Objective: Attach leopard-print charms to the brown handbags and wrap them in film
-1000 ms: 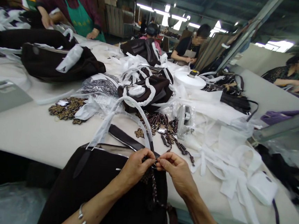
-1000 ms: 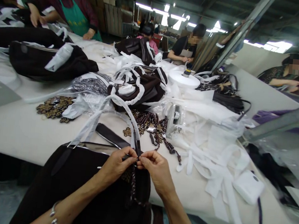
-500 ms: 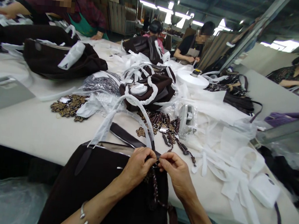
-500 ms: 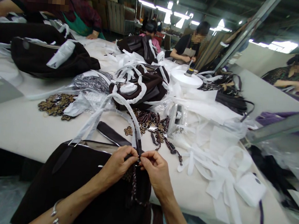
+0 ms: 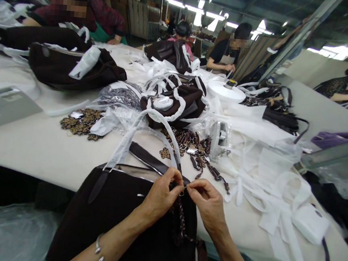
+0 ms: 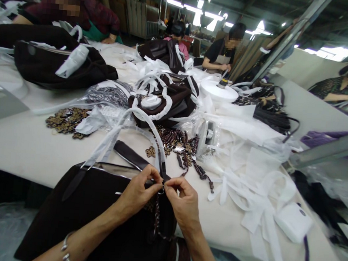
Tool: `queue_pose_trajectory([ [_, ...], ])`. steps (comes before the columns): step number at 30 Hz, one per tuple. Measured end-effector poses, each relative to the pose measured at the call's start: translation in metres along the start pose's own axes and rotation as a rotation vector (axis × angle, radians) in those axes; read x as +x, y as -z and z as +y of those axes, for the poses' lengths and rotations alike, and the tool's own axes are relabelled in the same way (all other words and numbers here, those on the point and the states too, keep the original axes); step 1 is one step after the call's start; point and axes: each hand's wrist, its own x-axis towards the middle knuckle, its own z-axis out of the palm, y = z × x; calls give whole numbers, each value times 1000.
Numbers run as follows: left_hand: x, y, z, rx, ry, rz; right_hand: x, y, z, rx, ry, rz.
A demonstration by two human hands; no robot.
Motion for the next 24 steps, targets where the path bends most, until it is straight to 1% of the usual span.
queue_pose_trajectory([
  [8, 0, 0, 2, -4, -3, -17, 0, 1, 3, -34, 1, -7],
  [13, -1, -1, -3, -24, -13, -9, -1, 1, 5, -86, 34, -34],
  [17, 0, -2, -3, -58, -11, -17, 1, 2, 2, -149, 98, -70],
  [19, 0, -2, -2, -58, -14, -26, 5, 5, -2, -137, 52, -111],
  [22, -1, -1, -1, -14, -35, -46, 15, 13, -11, -88, -116, -227],
  [24, -1, 0, 0, 34, -57, -68, 22, 18, -17, -148, -166, -306],
])
